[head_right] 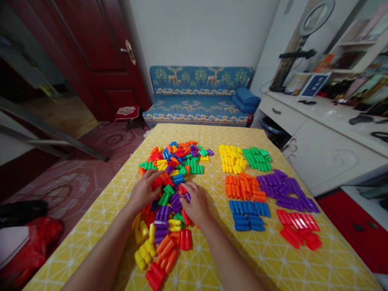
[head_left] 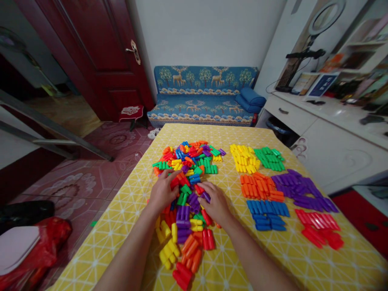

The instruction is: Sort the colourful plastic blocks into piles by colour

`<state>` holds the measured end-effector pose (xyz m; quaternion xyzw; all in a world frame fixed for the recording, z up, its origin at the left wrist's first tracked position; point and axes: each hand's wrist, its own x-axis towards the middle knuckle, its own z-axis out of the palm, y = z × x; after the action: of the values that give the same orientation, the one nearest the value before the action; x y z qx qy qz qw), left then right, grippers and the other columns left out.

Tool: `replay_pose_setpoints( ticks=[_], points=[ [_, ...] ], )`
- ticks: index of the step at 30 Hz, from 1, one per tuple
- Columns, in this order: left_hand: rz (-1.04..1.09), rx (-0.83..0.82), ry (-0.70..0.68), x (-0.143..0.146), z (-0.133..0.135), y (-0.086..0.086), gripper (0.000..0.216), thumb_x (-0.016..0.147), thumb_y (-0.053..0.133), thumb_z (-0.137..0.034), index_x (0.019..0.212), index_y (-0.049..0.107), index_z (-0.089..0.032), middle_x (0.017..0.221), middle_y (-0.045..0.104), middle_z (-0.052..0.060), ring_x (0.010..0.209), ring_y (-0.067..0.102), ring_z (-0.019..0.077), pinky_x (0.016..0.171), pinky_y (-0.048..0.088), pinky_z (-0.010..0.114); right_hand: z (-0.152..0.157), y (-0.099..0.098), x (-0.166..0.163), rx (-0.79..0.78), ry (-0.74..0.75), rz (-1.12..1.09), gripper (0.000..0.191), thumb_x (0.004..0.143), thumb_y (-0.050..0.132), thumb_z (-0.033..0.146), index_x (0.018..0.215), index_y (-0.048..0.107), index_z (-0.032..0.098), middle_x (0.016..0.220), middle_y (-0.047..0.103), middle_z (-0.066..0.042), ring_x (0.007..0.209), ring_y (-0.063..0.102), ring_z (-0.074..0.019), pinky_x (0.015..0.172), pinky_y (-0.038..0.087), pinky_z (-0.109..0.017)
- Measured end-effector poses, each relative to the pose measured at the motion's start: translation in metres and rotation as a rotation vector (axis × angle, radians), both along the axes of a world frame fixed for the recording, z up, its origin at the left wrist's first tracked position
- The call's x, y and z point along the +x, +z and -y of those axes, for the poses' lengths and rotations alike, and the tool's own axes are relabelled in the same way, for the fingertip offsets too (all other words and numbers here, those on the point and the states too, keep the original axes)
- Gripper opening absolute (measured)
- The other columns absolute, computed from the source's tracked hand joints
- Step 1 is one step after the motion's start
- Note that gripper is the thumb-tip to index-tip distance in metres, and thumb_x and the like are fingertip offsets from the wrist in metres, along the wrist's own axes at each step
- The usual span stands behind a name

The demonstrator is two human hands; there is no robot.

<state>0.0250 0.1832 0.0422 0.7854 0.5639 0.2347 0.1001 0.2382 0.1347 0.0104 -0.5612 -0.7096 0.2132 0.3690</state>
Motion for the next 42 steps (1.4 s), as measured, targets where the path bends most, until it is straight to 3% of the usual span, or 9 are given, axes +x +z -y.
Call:
replay_pose_setpoints(
  ticks=[8, 13, 16, 20, 24, 28, 31, 36, 42],
  points=[
    [-0.153, 0.038, -0.022, 0.007, -0.005, -0.002, 0.044, 0.084, 0.054, -0.018, 0.124, 0.061, -0.034, 0.126, 0.059, 0.003, 0.101, 0.064, 0.0244, 0.071, 0.053, 0.030, -0.001, -0.002, -0.001, -0.004, 0.052, 0.070, 0.044, 0.077, 0.063, 0.016, 0.120, 0.064, 0.022, 0.126, 0.060, -0.007, 0.117, 0.052, -0.0236, 0.103, 0.040, -0.044],
    [0.117, 0.118, -0.061, 0.002, -0.005, 0.000, 0.026, 0.082, 0.058, -0.017, 0.103, 0.072, -0.024, 0.106, 0.066, 0.006, 0.093, 0.065, 0.0219, 0.079, 0.052, 0.032, 0.001, -0.003, -0.001, 0.111, 0.041, -0.055, 0.039, 0.083, 0.060, 0.018, 0.122, 0.061, 0.021, 0.125, 0.059, -0.008, 0.119, 0.051, -0.0212, 0.105, 0.040, -0.041],
    [0.359, 0.151, -0.172, 0.007, 0.002, 0.008, 0.021, 0.082, 0.058, -0.015, 0.095, 0.074, -0.021, 0.094, 0.067, 0.005, 0.088, 0.065, 0.0180, 0.080, 0.051, 0.029, 0.005, 0.000, -0.003, 0.189, 0.048, -0.152, 0.041, 0.088, 0.057, 0.022, 0.129, 0.055, 0.024, 0.127, 0.058, -0.008, 0.119, 0.052, -0.0196, 0.105, 0.042, -0.039],
    [0.524, 0.074, -0.305, 0.020, 0.016, 0.020, 0.018, 0.082, 0.060, -0.016, 0.093, 0.074, -0.020, 0.089, 0.069, 0.005, 0.084, 0.065, 0.0162, 0.079, 0.050, 0.028, 0.009, 0.005, -0.006, 0.236, 0.018, -0.243, 0.058, 0.089, 0.058, 0.026, 0.144, 0.037, 0.027, 0.139, 0.049, -0.009, 0.123, 0.051, -0.0203, 0.103, 0.045, -0.038],
    [0.568, -0.048, -0.398, 0.027, 0.024, 0.023, 0.015, 0.083, 0.062, -0.018, 0.091, 0.074, -0.020, 0.090, 0.071, 0.005, 0.084, 0.066, 0.0163, 0.079, 0.051, 0.027, 0.009, 0.009, -0.004, 0.259, 0.031, -0.152, 0.049, 0.090, 0.056, 0.025, 0.139, 0.047, 0.029, 0.135, 0.053, -0.008, 0.126, 0.050, -0.0216, 0.104, 0.044, -0.039],
    [0.580, -0.042, -0.287, 0.020, 0.018, 0.019, 0.016, 0.083, 0.061, -0.018, 0.091, 0.074, -0.020, 0.091, 0.073, 0.005, 0.086, 0.067, 0.0178, 0.082, 0.051, 0.029, 0.006, 0.006, 0.007, 0.214, -0.063, -0.065, 0.035, 0.091, 0.054, 0.029, 0.125, 0.060, 0.023, 0.112, 0.067, -0.009, 0.105, 0.062, -0.0230, 0.092, 0.050, -0.039],
    [0.545, -0.032, -0.185, 0.012, 0.009, 0.013, 0.020, 0.085, 0.062, -0.024, 0.101, 0.073, -0.020, 0.098, 0.073, 0.007, 0.092, 0.067, 0.0211, 0.086, 0.052, 0.034, 0.002, 0.001, 0.015, 0.187, -0.136, -0.078, 0.031, 0.093, 0.051, 0.032, 0.119, 0.063, 0.021, 0.111, 0.068, -0.010, 0.103, 0.063, -0.0232, 0.092, 0.050, -0.040],
    [0.366, 0.039, -0.141, 0.012, 0.003, -0.001, 0.049, 0.081, 0.068, -0.030, 0.129, 0.059, -0.024, 0.122, 0.061, 0.011, 0.113, 0.058, 0.0262, 0.098, 0.048, 0.042, 0.005, 0.002, 0.014, 0.165, -0.075, -0.144, 0.030, 0.093, 0.051, 0.033, 0.117, 0.064, 0.021, 0.113, 0.067, -0.009, 0.107, 0.061, -0.0208, 0.095, 0.049, -0.038],
    [0.346, 0.055, -0.101, 0.011, 0.001, -0.011, 0.033, 0.086, 0.060, -0.037, 0.114, 0.068, -0.020, 0.109, 0.064, 0.009, 0.103, 0.062, 0.0247, 0.094, 0.050, 0.042, 0.038, 0.027, 0.035, 0.073, -0.115, -0.256, 0.027, 0.090, 0.054, 0.032, 0.115, 0.063, 0.023, 0.112, 0.069, -0.006, 0.103, 0.065, -0.0195, 0.088, 0.052, -0.034]
  ],
)
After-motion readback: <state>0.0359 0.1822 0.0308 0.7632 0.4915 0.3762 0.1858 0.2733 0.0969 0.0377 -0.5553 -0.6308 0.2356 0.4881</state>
